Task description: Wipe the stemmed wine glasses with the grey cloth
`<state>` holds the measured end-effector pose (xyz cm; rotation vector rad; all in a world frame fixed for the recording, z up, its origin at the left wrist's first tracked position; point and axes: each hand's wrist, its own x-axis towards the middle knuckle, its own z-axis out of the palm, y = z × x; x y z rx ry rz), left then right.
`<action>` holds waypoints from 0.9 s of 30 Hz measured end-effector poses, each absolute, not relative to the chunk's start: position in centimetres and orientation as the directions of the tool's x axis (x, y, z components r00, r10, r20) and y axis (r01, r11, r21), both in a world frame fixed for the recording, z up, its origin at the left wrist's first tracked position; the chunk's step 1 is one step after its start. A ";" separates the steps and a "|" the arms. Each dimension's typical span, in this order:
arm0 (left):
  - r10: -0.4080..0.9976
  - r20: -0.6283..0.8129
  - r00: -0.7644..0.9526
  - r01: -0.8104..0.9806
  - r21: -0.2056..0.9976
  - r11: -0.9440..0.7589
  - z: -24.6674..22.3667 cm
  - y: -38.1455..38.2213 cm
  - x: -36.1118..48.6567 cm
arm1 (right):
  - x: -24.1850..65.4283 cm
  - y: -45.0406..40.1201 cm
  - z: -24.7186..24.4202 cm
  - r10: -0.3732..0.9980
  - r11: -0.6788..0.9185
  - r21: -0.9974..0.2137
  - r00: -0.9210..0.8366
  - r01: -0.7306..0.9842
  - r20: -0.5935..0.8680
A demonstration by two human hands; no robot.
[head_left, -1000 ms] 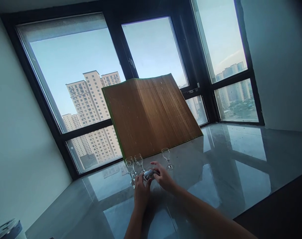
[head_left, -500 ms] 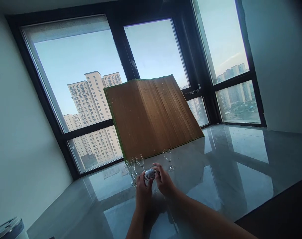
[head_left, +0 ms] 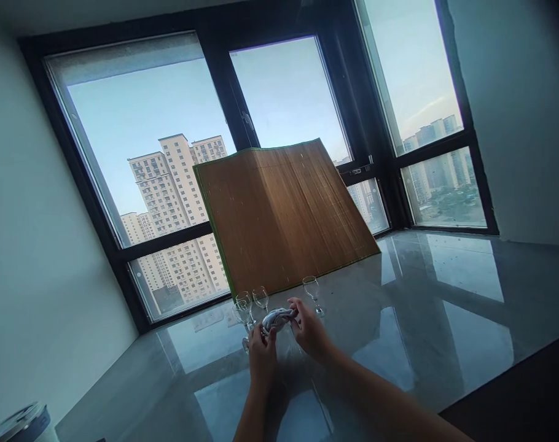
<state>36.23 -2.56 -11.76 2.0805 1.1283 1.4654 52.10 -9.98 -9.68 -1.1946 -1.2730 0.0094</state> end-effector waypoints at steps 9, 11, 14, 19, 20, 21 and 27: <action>0.789 0.586 0.186 0.379 0.698 -0.607 -12.7 -1.9 36.8 | 50.9 -10.3 -9.9 0.727 0.502 -0.752 0.262 0.428 0.635; 0.775 0.589 0.230 0.365 0.685 -0.630 -13.0 -1.9 37.0 | 51.0 -9.9 -10.1 0.753 0.505 -0.788 0.266 0.352 0.602; 0.763 0.582 0.283 0.375 0.665 -0.646 -13.5 -2.0 37.1 | 51.5 -9.5 -10.4 0.826 0.470 -0.851 0.222 0.234 0.518; 0.757 0.567 0.325 0.337 0.679 -0.653 -13.4 -2.6 36.9 | 52.8 -9.3 -10.4 0.907 0.399 -0.917 0.146 0.006 0.396; 0.760 0.562 0.326 0.312 0.695 -0.648 -13.3 -2.6 36.9 | 52.8 -9.3 -10.3 0.909 0.398 -0.917 0.147 -0.025 0.390; 0.766 0.554 0.326 0.274 0.720 -0.638 -13.1 -2.7 37.0 | 52.7 -9.4 -10.3 0.908 0.402 -0.914 0.146 -0.048 0.392; 0.921 0.236 0.310 -0.086 0.972 -0.220 -11.9 -2.2 37.9 | 51.3 -10.1 -9.3 0.709 0.596 -0.774 0.313 0.215 0.632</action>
